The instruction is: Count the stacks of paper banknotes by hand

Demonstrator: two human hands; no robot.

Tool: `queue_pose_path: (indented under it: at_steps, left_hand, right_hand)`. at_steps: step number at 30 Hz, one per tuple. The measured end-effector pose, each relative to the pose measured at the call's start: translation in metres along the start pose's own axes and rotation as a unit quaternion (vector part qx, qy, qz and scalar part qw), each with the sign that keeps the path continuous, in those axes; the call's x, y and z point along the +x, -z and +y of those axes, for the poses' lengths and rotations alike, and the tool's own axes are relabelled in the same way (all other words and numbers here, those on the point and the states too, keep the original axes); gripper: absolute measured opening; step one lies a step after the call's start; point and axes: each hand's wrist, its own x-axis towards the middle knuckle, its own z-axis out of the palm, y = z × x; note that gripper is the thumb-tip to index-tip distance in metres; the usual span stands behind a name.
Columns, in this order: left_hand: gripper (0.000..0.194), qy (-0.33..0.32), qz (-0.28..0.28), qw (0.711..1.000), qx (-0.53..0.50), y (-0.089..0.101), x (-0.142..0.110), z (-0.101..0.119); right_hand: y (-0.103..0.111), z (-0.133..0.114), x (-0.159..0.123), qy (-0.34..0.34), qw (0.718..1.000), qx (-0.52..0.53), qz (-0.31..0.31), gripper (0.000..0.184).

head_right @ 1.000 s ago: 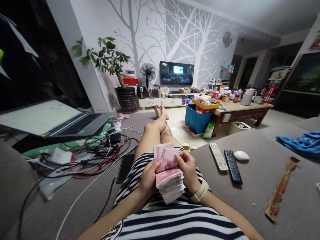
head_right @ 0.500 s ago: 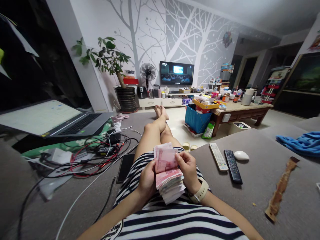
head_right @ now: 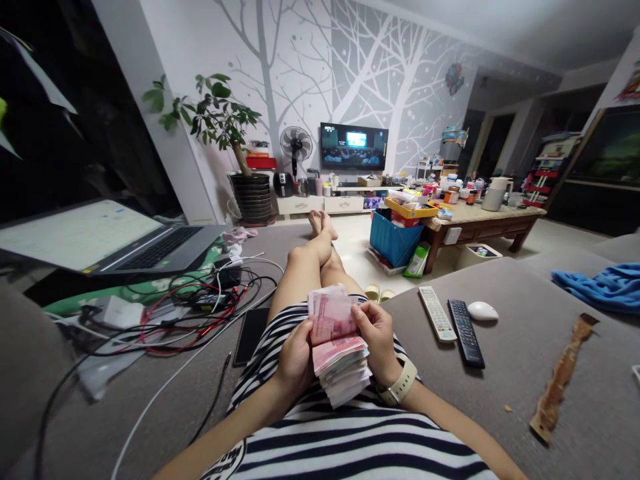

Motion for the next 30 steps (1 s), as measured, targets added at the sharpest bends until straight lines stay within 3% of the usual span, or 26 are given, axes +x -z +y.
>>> queue_pose_path:
  at_steps: [11,30]
  left_hand:
    - [0.025,-0.008,-0.023,1.000,0.009,-0.0025,-0.0033,0.0052]
    - [0.029,-0.011,-0.001,1.000,0.019,-0.0027,-0.0045,0.0060]
  right_hand:
    - [-0.0001,-0.0018,-0.0002,-0.007,1.000,0.005,0.003,0.042]
    - [-0.0009,-0.0051,-0.0023,0.000,1.000,0.011,-0.004,0.040]
